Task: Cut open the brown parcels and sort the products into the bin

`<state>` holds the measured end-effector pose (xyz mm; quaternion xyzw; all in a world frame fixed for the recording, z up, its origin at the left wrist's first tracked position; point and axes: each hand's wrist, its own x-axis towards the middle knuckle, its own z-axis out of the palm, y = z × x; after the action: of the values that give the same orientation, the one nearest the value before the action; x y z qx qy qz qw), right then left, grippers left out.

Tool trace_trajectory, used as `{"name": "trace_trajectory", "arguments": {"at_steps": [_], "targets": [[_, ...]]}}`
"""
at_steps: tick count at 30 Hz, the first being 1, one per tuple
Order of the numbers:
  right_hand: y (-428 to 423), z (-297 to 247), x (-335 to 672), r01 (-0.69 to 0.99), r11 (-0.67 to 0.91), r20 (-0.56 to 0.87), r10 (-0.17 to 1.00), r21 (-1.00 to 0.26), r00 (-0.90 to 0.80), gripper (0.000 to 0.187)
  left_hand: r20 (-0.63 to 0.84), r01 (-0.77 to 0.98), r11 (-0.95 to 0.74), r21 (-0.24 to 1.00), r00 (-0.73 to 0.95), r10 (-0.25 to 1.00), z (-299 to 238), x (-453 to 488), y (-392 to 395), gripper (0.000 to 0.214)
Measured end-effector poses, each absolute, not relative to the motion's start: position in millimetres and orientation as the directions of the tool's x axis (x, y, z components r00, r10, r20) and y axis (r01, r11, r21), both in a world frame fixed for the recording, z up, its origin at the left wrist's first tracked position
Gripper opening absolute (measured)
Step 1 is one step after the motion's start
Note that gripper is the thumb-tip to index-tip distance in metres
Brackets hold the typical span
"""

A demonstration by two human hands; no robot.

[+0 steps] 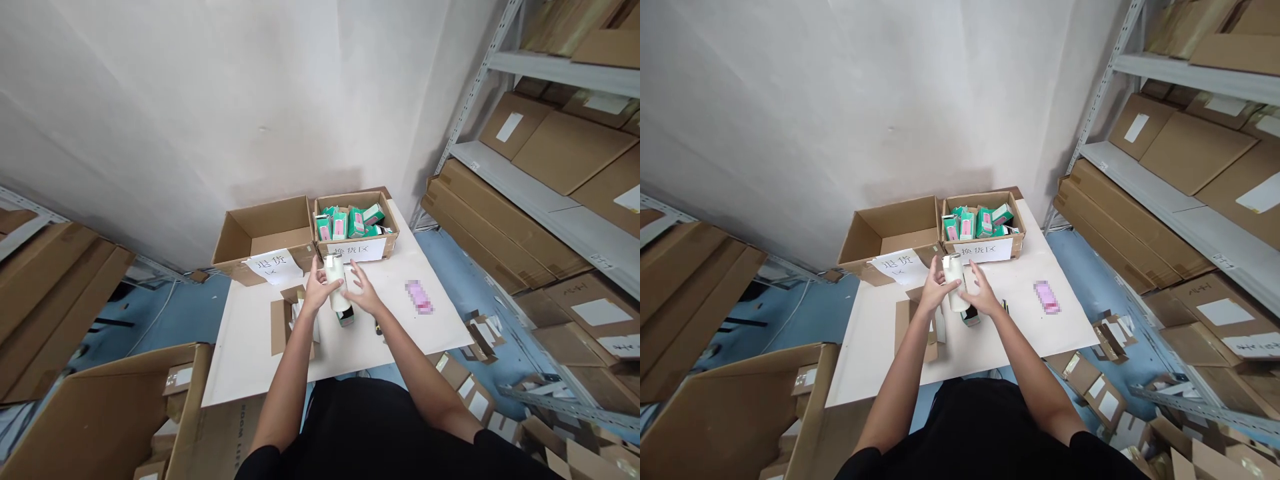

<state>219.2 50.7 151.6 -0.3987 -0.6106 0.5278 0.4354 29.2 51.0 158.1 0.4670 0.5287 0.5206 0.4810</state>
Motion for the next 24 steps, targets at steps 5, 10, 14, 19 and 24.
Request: {"name": "trace_trajectory", "arguments": {"at_steps": [5, 10, 14, 19, 24], "targets": [[75.1, 165.3, 224.7, 0.115, 0.225, 0.169, 0.914, -0.967, -0.368, 0.071, -0.011, 0.116, 0.011, 0.993, -0.004, 1.000, 132.1, 42.9, 41.4, 0.138], [84.8, 148.8, 225.1, 0.217, 0.340, 0.258, 0.906, -0.915, -0.335, 0.042, -0.025, 0.132, 0.018, 0.991, 0.056, 0.998, 88.6, 42.5, 32.0, 0.129], [80.6, 131.2, 236.1, 0.285, 0.281, 0.252, 0.958, -0.916, -0.135, 0.037, -0.066, 0.362, 0.034, 0.931, 0.078, 0.995, 47.6, 24.5, 18.7, 0.108], [72.7, 114.5, 236.7, 0.337, 0.226, 0.228, 0.973, -0.914, -0.033, 0.036, -0.175, 0.646, 0.065, 0.761, 0.108, 0.979, 9.6, 27.1, 4.8, 0.078], [63.9, 90.9, 223.2, 0.298, 0.189, 0.198, 0.980, -0.936, 0.002, 0.035, -0.181, 0.580, 0.150, 0.801, -0.005, 0.984, -10.8, 32.5, -1.6, 0.054]]}}
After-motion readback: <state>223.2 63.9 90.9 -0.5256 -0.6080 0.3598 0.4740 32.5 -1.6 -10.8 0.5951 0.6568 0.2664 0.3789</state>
